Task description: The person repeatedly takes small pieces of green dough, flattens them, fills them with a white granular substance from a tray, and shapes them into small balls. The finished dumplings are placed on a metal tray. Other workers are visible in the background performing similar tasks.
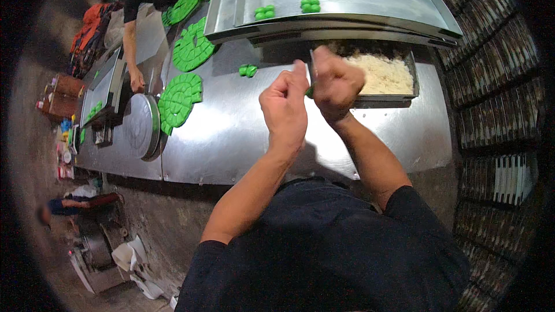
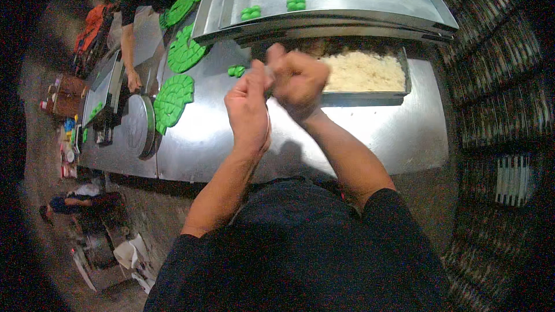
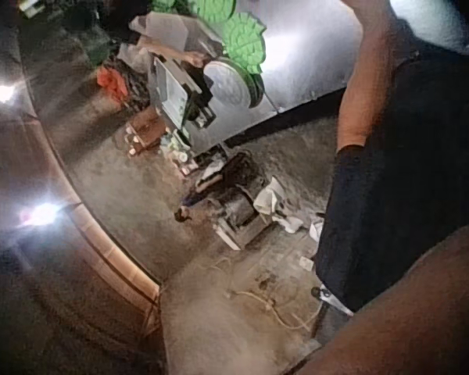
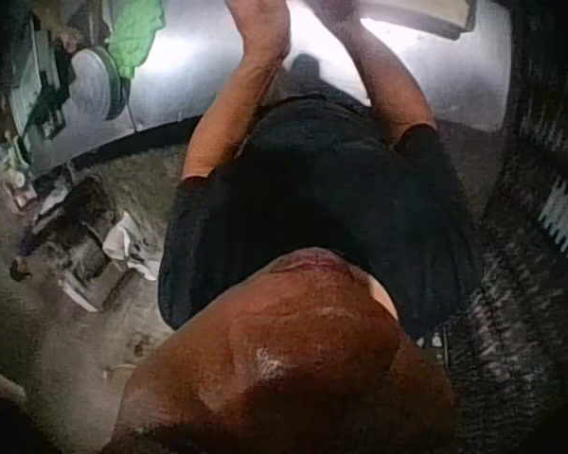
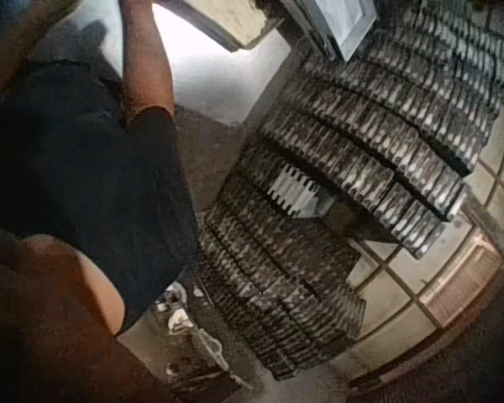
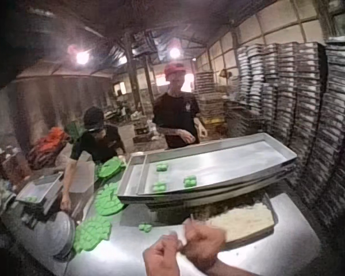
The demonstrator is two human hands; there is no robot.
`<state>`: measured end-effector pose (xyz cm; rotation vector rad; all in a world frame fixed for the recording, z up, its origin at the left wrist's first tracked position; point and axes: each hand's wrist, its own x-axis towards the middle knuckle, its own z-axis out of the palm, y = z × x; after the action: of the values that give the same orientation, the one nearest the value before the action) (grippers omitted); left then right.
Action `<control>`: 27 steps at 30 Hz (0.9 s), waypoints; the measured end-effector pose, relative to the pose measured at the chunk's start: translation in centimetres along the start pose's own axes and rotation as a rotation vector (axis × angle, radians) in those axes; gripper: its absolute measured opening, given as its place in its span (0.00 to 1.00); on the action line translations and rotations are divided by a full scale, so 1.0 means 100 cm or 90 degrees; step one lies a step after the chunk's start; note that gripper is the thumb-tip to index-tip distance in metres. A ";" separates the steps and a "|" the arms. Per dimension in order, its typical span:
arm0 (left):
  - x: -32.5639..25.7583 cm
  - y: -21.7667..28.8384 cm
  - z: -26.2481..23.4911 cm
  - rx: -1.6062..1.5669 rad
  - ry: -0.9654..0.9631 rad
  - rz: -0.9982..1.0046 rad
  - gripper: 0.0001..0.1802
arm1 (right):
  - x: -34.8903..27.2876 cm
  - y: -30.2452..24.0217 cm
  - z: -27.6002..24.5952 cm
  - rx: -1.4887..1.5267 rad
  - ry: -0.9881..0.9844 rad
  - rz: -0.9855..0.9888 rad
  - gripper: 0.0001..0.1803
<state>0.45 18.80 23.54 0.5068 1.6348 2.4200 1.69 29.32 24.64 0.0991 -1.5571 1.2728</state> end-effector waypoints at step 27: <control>0.045 -0.123 -0.008 0.051 -0.052 -0.461 0.18 | -0.015 0.215 -0.164 -0.322 -0.306 0.510 0.14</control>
<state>-4.54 24.26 12.72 0.0012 1.5317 1.7815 -0.37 49.85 7.11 -0.6450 -2.4313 1.4555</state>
